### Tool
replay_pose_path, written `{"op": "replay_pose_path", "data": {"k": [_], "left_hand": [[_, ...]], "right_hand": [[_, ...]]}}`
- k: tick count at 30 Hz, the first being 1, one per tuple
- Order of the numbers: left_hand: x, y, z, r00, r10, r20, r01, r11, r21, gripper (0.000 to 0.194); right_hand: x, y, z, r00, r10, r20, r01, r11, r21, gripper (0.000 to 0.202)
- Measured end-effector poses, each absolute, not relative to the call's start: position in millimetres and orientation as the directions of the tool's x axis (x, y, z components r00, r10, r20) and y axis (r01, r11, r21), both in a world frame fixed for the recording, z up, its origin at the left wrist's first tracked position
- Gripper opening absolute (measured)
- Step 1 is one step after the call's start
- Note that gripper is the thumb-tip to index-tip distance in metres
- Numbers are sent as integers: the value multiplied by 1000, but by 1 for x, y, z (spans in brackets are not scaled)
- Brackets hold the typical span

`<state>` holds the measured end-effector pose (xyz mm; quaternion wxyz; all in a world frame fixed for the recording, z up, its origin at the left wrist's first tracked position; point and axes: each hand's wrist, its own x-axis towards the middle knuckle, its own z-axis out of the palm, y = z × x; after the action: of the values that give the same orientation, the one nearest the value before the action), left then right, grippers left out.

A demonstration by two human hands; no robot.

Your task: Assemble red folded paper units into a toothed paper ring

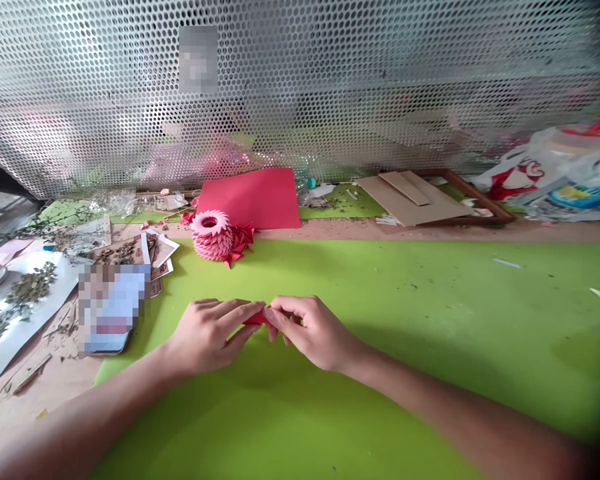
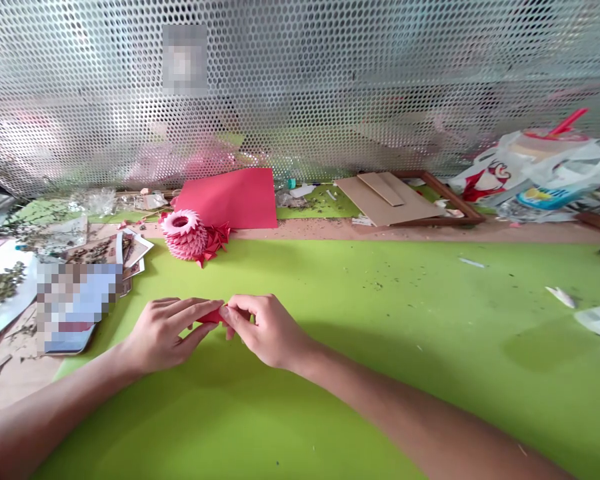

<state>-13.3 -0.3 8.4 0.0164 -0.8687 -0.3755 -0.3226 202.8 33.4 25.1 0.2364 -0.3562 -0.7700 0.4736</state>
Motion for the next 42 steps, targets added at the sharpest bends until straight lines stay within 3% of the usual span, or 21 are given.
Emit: {"op": "replay_pose_path", "data": {"k": [8, 18, 22, 26, 30, 33, 38, 42], "left_hand": [[-13, -1, 8, 511, 664, 546, 678, -702, 220, 28], [-14, 7, 9, 503, 770, 392, 681, -633, 368, 24], [-13, 6, 10, 501, 803, 323, 685, -596, 419, 25], [-12, 6, 10, 507, 806, 305, 668, -592, 451, 23], [-11, 8, 8, 507, 807, 304, 685, -591, 426, 27], [-11, 9, 7, 500, 812, 299, 688, -583, 433, 29], [-12, 8, 7, 508, 810, 295, 678, -587, 443, 30], [-12, 8, 7, 512, 803, 306, 668, -596, 446, 31]], "right_hand": [[203, 33, 20, -650, 759, -38, 338, 244, -909, 45], [200, 39, 24, -625, 780, 32, 407, 361, -839, 46], [203, 63, 28, -589, 806, 66, 513, 435, -740, 42], [192, 90, 28, -570, 810, 137, 638, 541, -548, 26], [163, 111, 28, -674, 685, 275, 599, 726, -339, 22], [141, 122, 29, -742, 605, 287, 569, 796, -207, 25], [123, 128, 23, -766, 576, 287, 544, 818, -188, 20], [124, 125, 20, -773, 538, 338, 476, 842, -252, 17]]}}
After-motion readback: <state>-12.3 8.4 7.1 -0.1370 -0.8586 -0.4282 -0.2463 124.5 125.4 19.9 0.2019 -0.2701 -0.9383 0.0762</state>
